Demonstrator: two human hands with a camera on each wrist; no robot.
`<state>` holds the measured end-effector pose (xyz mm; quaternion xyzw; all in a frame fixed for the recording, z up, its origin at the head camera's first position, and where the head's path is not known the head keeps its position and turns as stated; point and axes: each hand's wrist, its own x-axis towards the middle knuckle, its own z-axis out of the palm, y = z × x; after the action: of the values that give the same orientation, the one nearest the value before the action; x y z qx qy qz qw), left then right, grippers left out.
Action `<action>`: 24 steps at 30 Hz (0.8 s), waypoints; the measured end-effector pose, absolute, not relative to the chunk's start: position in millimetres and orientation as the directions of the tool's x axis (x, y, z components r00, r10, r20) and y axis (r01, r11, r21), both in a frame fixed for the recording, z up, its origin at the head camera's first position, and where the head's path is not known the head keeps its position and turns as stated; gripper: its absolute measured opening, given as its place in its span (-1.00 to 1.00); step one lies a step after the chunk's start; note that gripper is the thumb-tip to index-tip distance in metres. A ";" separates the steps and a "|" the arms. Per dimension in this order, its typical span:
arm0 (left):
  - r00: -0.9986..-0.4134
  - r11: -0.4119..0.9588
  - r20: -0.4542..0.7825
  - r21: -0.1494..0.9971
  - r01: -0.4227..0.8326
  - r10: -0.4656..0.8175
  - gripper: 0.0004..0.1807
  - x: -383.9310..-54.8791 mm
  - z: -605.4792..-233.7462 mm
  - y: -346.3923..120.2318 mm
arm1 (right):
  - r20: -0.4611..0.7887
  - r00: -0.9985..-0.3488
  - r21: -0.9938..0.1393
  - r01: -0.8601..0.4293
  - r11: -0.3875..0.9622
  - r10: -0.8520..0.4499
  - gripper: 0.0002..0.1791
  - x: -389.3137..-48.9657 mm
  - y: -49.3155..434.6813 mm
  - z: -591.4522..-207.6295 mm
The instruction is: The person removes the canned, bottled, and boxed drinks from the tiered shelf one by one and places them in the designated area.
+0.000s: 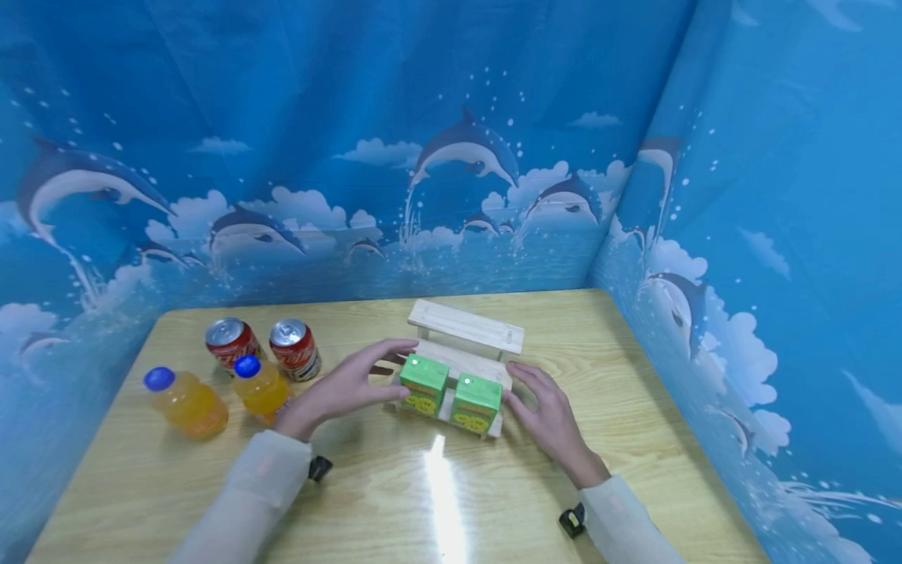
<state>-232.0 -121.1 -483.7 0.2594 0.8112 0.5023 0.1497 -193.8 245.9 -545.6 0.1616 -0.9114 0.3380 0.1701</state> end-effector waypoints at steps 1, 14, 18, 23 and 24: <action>-0.821 0.362 0.015 0.893 0.269 0.571 -0.11 -231.7 -484.5 -120.8 | 0.417 -0.891 -0.563 -0.407 0.719 -0.178 -0.44 -194.0 245.9 -545.5; -0.815 0.345 0.017 0.900 0.265 0.580 -0.19 -233.2 -493.9 -112.1 | 0.428 -0.887 -0.562 -0.412 0.718 -0.174 -0.43 -193.8 245.8 -546.1; -0.814 0.334 0.017 0.907 0.257 0.581 -0.22 -234.2 -496.7 -109.7 | 0.427 -0.888 -0.566 -0.411 0.714 -0.172 -0.43 -193.4 245.7 -546.6; -0.814 0.318 0.024 0.914 0.253 0.581 -0.28 -234.4 -498.9 -108.9 | 0.436 -0.882 -0.560 -0.419 0.715 -0.176 -0.44 -193.2 245.8 -546.6; -0.814 0.312 0.024 0.917 0.249 0.580 -0.30 -234.3 -498.9 -108.8 | 0.439 -0.881 -0.557 -0.421 0.716 -0.177 -0.44 -193.2 245.8 -546.6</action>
<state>-234.3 -108.8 -498.9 0.2609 0.7944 0.5255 0.1572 -193.2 245.8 -546.6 0.1644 -0.9087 0.3390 0.1800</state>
